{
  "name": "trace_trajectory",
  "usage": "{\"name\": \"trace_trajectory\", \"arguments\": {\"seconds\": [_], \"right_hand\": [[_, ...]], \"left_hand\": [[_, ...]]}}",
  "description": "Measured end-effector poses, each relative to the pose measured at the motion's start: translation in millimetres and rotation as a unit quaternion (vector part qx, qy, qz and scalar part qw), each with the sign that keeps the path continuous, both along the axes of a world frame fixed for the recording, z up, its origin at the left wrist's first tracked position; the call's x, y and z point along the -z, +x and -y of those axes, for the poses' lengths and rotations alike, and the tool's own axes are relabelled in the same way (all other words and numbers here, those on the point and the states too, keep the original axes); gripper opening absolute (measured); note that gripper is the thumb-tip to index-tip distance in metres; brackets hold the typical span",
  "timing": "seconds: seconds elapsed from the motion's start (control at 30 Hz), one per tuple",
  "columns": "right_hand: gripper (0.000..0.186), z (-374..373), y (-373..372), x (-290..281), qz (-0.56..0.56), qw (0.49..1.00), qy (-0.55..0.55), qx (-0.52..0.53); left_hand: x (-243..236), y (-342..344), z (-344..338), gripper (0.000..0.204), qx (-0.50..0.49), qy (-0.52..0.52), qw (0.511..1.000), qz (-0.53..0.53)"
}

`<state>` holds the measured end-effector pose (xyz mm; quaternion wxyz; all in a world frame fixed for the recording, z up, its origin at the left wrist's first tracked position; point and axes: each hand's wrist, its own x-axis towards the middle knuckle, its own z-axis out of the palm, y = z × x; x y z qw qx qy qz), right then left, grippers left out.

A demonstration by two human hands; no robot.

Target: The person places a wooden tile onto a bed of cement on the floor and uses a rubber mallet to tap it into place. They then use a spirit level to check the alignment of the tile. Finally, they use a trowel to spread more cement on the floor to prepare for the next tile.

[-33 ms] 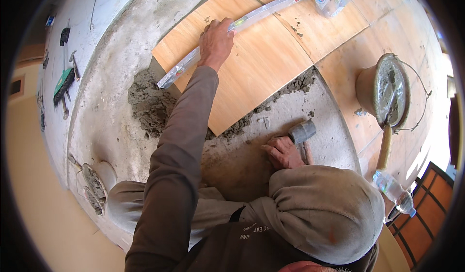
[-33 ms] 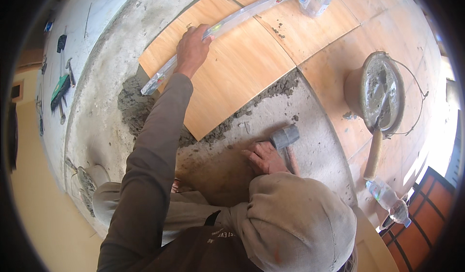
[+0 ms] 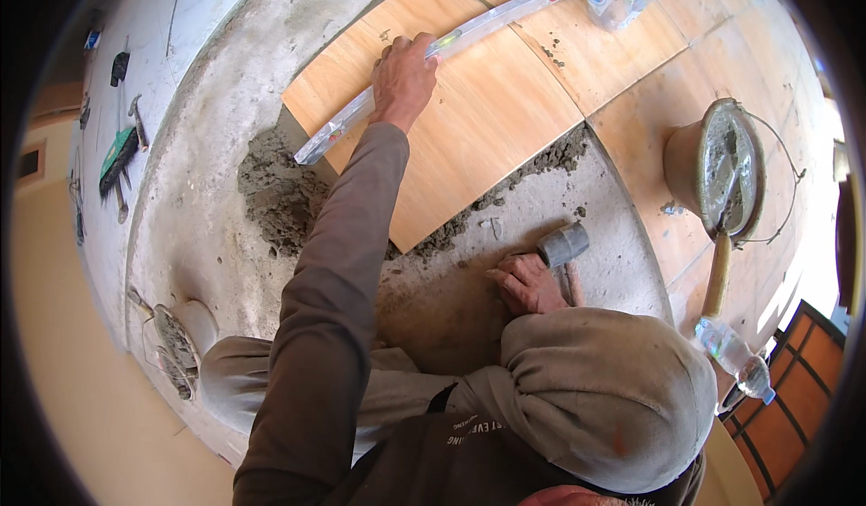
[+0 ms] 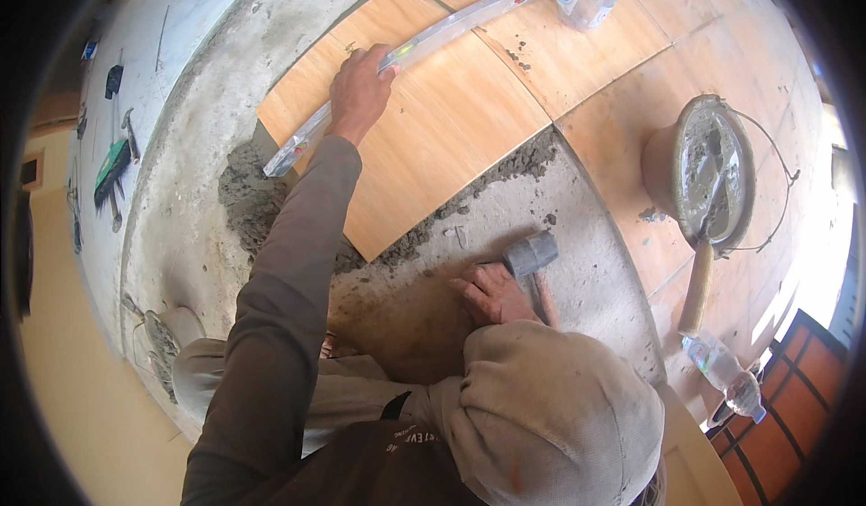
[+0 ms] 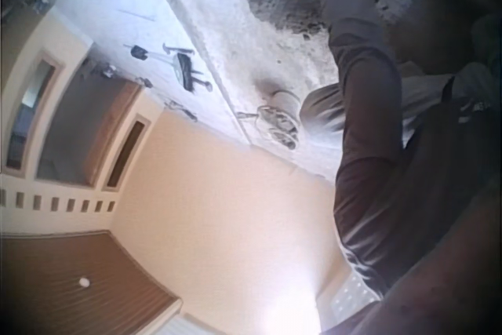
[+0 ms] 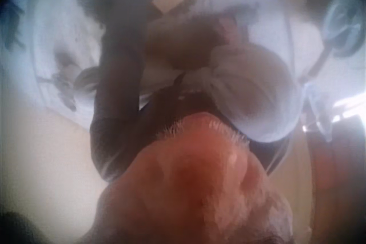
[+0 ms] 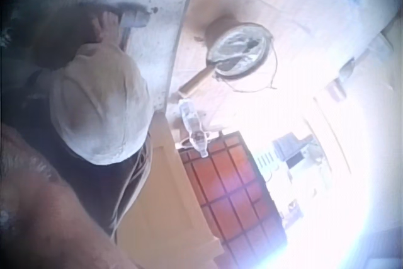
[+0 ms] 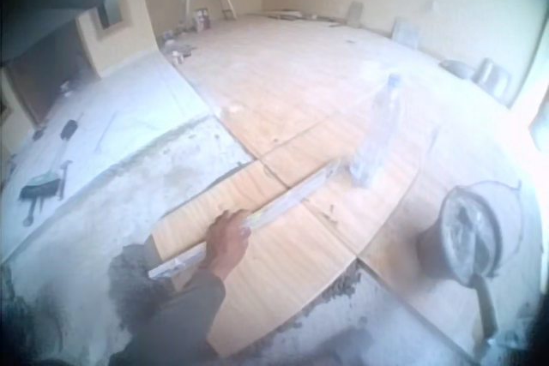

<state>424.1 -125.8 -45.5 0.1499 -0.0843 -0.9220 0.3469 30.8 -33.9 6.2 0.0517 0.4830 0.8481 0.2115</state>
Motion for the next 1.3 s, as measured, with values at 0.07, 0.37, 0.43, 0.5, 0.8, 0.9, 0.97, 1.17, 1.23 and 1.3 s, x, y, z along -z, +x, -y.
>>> {"name": "trace_trajectory", "arguments": {"seconds": [0.07, 0.37, 0.43, 0.5, 0.8, 0.9, 0.97, 1.17, 1.23, 1.3], "right_hand": [[0.045, 0, 0, 1, -0.003, 1.0, -0.008, 0.002], [0.048, -3, -1, -5, 0.007, 1.0, -0.028, 0.0], [0.048, -4, -3, -8, 0.011, 1.0, -0.028, 0.001], [0.048, -1, -1, -4, 0.019, 0.999, -0.035, -0.002], [0.042, -4, -2, -7, 0.009, 1.0, -0.022, 0.003], [0.042, -7, -1, -12, 0.011, 1.0, -0.017, 0.009], [0.042, -3, -4, -11, 0.007, 1.0, -0.025, 0.005], [0.044, -3, -13, -13, -0.003, 1.0, -0.022, -0.014], [0.047, -3, -10, -8, -0.017, 1.0, -0.009, -0.002], [0.045, -2, -12, -10, -0.003, 1.0, -0.012, 0.003]], "left_hand": [[6, 3, -4, 0.033, -0.001, 0.008, 1.0, -0.004], [22, 6, -7, 0.037, -0.001, 0.027, 0.999, -0.039], [21, 6, -6, 0.037, -0.002, 0.028, 0.999, -0.045], [23, 4, -4, 0.038, -0.003, 0.025, 0.999, -0.044], [19, 9, -9, 0.038, -0.008, 0.033, 0.999, -0.03], [22, 12, -14, 0.037, -0.008, 0.03, 0.999, -0.022], [22, 8, -8, 0.037, -0.011, 0.026, 0.999, -0.031], [29, 6, 0, 0.026, -0.026, 0.066, 0.996, -0.063], [29, 10, -8, 0.03, -0.017, 0.06, 0.997, -0.053], [31, 12, -9, 0.03, -0.022, 0.057, 0.997, -0.049]]}}
